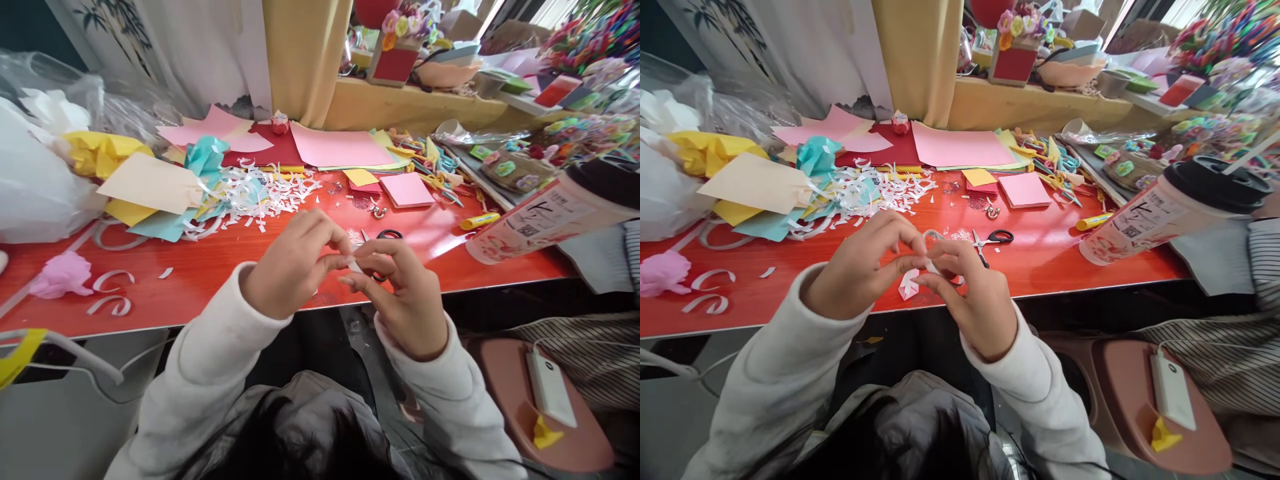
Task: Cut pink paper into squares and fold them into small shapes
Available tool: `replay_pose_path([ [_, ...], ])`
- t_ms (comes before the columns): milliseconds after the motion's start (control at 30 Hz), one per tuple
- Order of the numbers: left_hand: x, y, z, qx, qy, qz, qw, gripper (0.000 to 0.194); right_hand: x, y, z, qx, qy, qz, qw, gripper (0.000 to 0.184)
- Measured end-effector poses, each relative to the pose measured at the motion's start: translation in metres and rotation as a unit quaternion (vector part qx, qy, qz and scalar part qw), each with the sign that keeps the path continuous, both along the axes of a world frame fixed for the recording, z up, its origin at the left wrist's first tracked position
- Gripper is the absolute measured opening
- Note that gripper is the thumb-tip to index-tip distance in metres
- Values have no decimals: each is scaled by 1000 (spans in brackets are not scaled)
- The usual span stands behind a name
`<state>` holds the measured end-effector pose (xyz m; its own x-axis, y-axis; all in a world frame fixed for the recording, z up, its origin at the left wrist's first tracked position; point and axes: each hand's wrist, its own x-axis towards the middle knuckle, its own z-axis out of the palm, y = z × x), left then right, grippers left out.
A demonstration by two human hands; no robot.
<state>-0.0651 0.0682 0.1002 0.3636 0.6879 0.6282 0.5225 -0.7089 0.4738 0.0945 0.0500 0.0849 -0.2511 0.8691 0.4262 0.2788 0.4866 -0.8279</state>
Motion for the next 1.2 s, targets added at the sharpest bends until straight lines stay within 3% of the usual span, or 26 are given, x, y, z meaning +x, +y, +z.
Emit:
replay_pose_path([
  [133, -2, 10, 6, 16, -13, 20, 1000, 8, 0, 8, 7, -58, 68, 33, 995, 23],
  [233, -1, 6, 10, 25, -40, 39, 998, 10, -2, 12, 11, -53, 64, 25, 996, 19],
  [567, -5, 2, 9, 111, 35, 94, 989, 5, -7, 23, 15, 31, -53, -39, 997, 13],
  [767, -7, 0, 13, 99, 28, 111, 989, 20, -7, 12, 22, 133, -136, -57, 980, 13],
  [933, 1, -4, 4, 123, 33, 150, 981, 17, -11, 7, 26, 119, -125, -55, 983, 13],
  [1100, 9, -8, -8, 217, 53, 210, 952, 17, -12, 3, 25, 80, -92, -73, 990, 14],
  [1200, 8, -9, -16, 204, 37, 201, 957, 15, -12, 2, 23, 74, -77, -74, 992, 14],
])
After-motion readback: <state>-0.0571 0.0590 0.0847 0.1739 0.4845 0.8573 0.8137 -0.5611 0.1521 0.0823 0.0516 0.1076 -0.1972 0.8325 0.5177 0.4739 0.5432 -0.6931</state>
